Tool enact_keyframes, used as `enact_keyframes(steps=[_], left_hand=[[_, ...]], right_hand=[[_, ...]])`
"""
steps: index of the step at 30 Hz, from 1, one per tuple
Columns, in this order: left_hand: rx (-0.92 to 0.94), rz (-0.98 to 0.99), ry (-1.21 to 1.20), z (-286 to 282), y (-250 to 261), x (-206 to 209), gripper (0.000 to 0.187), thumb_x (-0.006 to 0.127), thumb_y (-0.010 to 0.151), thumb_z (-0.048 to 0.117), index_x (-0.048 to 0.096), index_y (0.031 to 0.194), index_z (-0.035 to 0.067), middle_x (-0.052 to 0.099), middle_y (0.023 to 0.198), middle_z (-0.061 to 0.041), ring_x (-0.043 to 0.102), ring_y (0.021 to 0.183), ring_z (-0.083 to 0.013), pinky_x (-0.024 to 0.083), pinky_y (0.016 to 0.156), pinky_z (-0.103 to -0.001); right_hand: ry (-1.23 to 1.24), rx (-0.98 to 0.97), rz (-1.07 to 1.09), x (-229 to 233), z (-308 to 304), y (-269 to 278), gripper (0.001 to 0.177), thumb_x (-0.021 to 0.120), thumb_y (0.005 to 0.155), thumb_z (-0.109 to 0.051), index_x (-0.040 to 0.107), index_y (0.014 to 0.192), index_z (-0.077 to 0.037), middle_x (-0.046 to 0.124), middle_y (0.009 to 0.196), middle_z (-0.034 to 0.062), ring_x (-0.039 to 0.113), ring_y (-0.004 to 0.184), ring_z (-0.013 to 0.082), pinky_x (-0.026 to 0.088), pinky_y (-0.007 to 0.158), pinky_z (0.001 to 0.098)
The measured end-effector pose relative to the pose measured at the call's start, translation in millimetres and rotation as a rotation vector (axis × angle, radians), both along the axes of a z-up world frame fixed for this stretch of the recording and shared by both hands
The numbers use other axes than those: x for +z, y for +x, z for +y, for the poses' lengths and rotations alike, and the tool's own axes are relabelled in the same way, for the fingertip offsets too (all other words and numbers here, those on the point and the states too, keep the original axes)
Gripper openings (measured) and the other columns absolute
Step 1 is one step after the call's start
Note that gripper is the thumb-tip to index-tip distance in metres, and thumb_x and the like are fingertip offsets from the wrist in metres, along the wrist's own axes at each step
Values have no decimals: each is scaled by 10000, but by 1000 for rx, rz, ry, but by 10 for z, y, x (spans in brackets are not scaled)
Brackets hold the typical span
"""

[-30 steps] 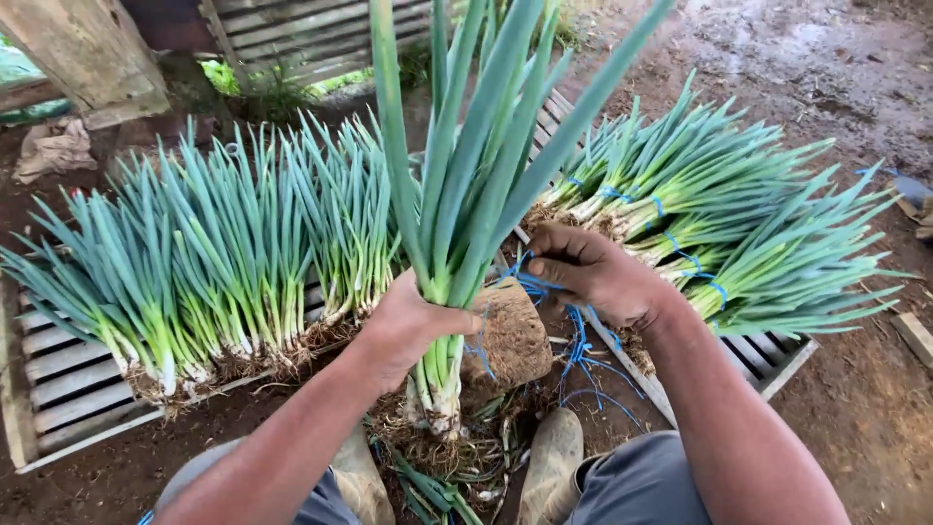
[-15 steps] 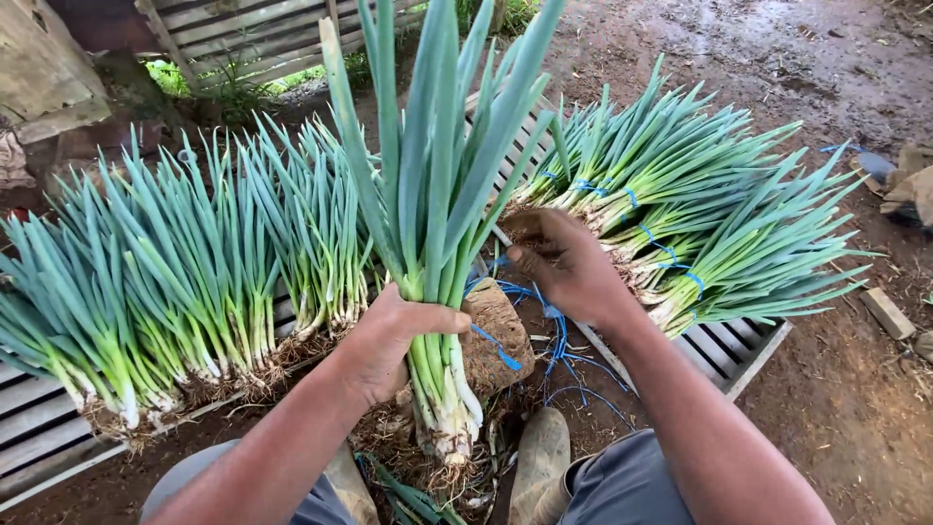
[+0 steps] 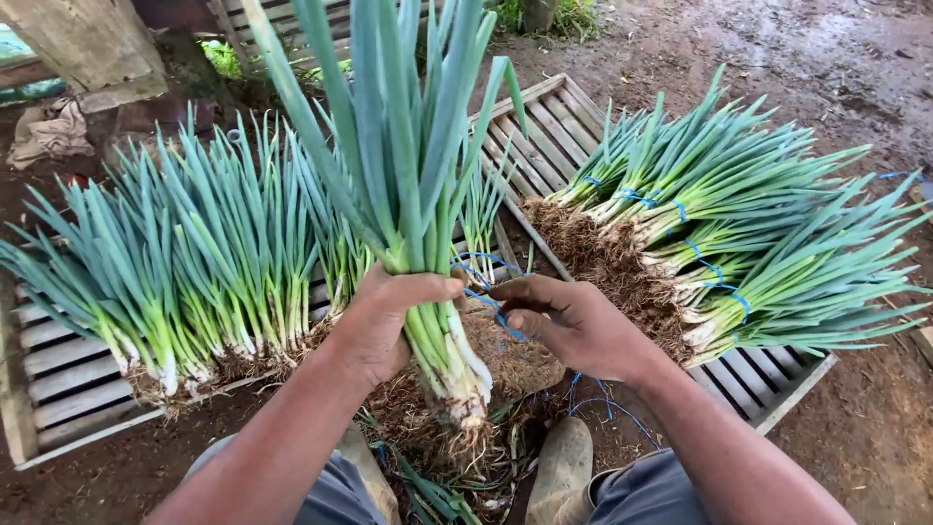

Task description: The person gathers a bunch of green onions, aligns the roots, and ties them together using a blue plastic tie. The person then places the finished bundle onto a wooden crate.

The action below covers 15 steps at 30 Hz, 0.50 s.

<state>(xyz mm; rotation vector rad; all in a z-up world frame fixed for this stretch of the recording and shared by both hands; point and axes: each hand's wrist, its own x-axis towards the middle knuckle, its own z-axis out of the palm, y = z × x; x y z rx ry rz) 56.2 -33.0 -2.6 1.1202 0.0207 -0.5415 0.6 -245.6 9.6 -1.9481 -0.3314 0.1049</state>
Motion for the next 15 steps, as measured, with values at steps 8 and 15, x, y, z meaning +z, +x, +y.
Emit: enact_keyframes(steps=[8,15], left_hand=[[143,24,-30,55,200,-507,529,807,580,-16,714,1101,-19,730,946,-165,703,895,-295,575,863,-501],[205,12,-38,215,269,-658,514,796,596,-41,708,1103,-47,731,927,-195,723,864,-327,604,821,-523]], right_hand=[[-110,-12,92,-124,41,49,204,713,914,-145,756,1072,-23,788,857,192,700,689,240,578,679,390],[-62,-174,118,-264,27,20,318,665,959,-196,680,1250,-69,727,1030,147,640,704,168,566,634,314]])
